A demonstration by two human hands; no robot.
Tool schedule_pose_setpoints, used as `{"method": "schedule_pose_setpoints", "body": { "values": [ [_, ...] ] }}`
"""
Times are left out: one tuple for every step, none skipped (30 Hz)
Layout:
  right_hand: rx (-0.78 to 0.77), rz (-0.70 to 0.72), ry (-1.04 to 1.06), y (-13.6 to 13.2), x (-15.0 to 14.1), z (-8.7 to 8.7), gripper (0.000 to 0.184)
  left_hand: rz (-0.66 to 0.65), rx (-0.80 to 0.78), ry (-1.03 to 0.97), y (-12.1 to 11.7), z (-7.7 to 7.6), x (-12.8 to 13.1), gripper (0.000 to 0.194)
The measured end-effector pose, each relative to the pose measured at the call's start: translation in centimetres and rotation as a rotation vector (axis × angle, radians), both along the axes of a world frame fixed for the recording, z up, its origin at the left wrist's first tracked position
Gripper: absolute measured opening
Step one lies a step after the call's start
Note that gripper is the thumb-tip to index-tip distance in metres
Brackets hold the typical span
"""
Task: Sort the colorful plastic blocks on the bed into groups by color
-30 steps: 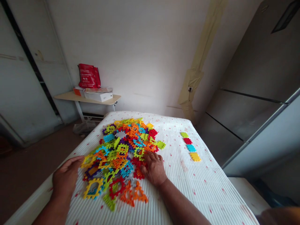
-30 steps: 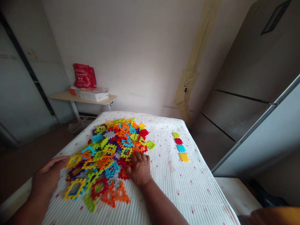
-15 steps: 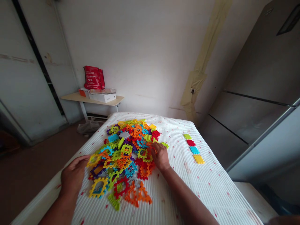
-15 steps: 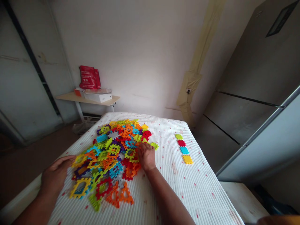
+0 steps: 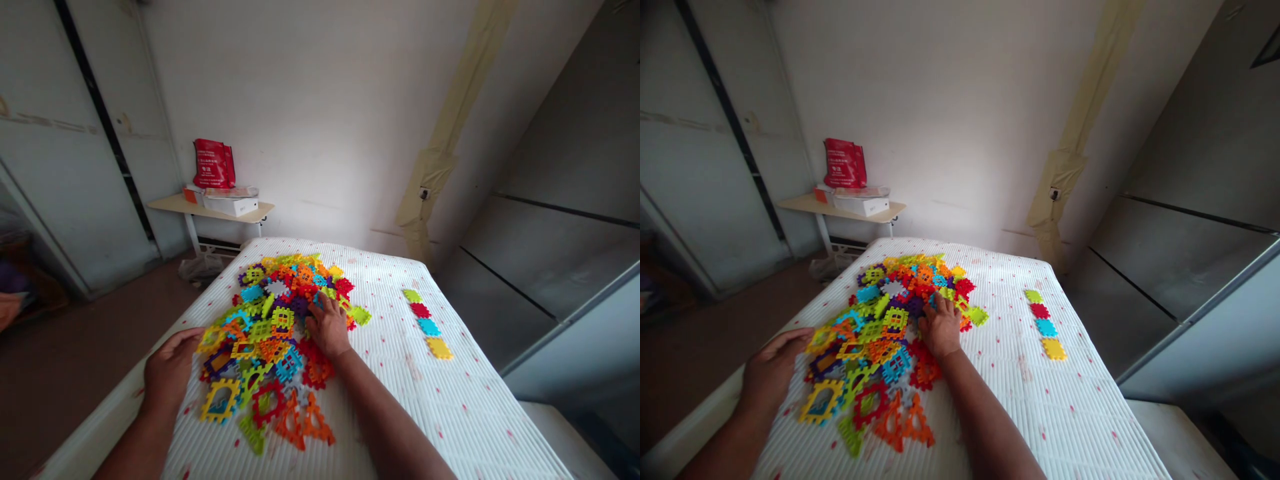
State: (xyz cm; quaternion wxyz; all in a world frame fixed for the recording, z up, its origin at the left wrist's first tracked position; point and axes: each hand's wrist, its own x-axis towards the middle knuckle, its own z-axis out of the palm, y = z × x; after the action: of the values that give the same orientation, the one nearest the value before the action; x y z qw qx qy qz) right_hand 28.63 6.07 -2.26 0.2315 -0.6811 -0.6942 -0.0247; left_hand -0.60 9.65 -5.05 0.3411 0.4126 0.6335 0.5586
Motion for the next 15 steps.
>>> {"method": "schedule_pose_setpoints", "body": {
  "values": [
    [-0.001, -0.013, 0.007, 0.1, 0.3, 0.1, 0.031, 0.004, 0.003, 0.003, 0.0, 0.0, 0.0, 0.034],
    [0.002, -0.019, 0.016, 0.1, 0.6, 0.2, 0.031, 0.005, 0.007, 0.005, 0.1, 0.0, 0.0, 0.034],
    [0.006, -0.025, 0.026, 0.1, 0.8, 0.3, 0.032, 0.006, 0.012, 0.005, 0.2, -0.1, 0.0, 0.035],
    [0.008, -0.03, 0.035, 0.1, 1.0, 0.3, 0.032, 0.005, 0.015, 0.005, 0.3, -0.2, 0.0, 0.035],
    [0.01, -0.039, 0.042, 0.1, 1.1, 0.4, 0.033, 0.005, 0.017, 0.006, 0.3, -0.2, -0.1, 0.036],
    [0.011, -0.048, 0.047, 0.0, 1.1, 0.4, 0.033, 0.002, 0.017, 0.007, 0.4, -0.3, -0.1, 0.035],
    [0.011, -0.052, 0.047, 0.0, 1.1, 0.4, 0.033, -0.001, 0.014, 0.006, 0.4, -0.3, -0.1, 0.035],
    [0.014, -0.051, 0.043, 0.1, 1.1, 0.4, 0.032, -0.004, 0.011, 0.006, 0.4, -0.4, -0.1, 0.035],
    [0.015, -0.042, 0.036, 0.2, 1.0, 0.5, 0.031, -0.007, 0.007, 0.005, 0.4, -0.3, -0.1, 0.034],
    [0.011, -0.027, 0.026, 0.3, 0.8, 0.5, 0.03, -0.009, 0.004, 0.005, 0.3, -0.3, -0.1, 0.035],
    [0.001, -0.011, 0.014, 0.5, 0.7, 0.5, 0.03, -0.01, 0.001, 0.003, 0.2, -0.2, -0.1, 0.035],
    [-0.014, 0.001, 0.002, 0.7, 0.5, 0.5, 0.032, -0.011, 0.0, 0.004, 0.2, -0.2, -0.1, 0.035],
    [-0.034, 0.004, -0.009, 1.1, 0.4, 0.5, 0.037, -0.011, -0.003, 0.005, 0.1, -0.1, 0.0, 0.035],
    [-0.059, -0.002, -0.018, 1.4, 0.3, 0.6, 0.042, -0.012, -0.004, 0.007, 0.0, 0.0, 0.0, 0.035],
    [-0.087, -0.017, -0.024, 1.8, 0.1, 0.6, 0.049, -0.013, -0.006, 0.008, 0.0, 0.1, 0.1, 0.035]
  ]
}}
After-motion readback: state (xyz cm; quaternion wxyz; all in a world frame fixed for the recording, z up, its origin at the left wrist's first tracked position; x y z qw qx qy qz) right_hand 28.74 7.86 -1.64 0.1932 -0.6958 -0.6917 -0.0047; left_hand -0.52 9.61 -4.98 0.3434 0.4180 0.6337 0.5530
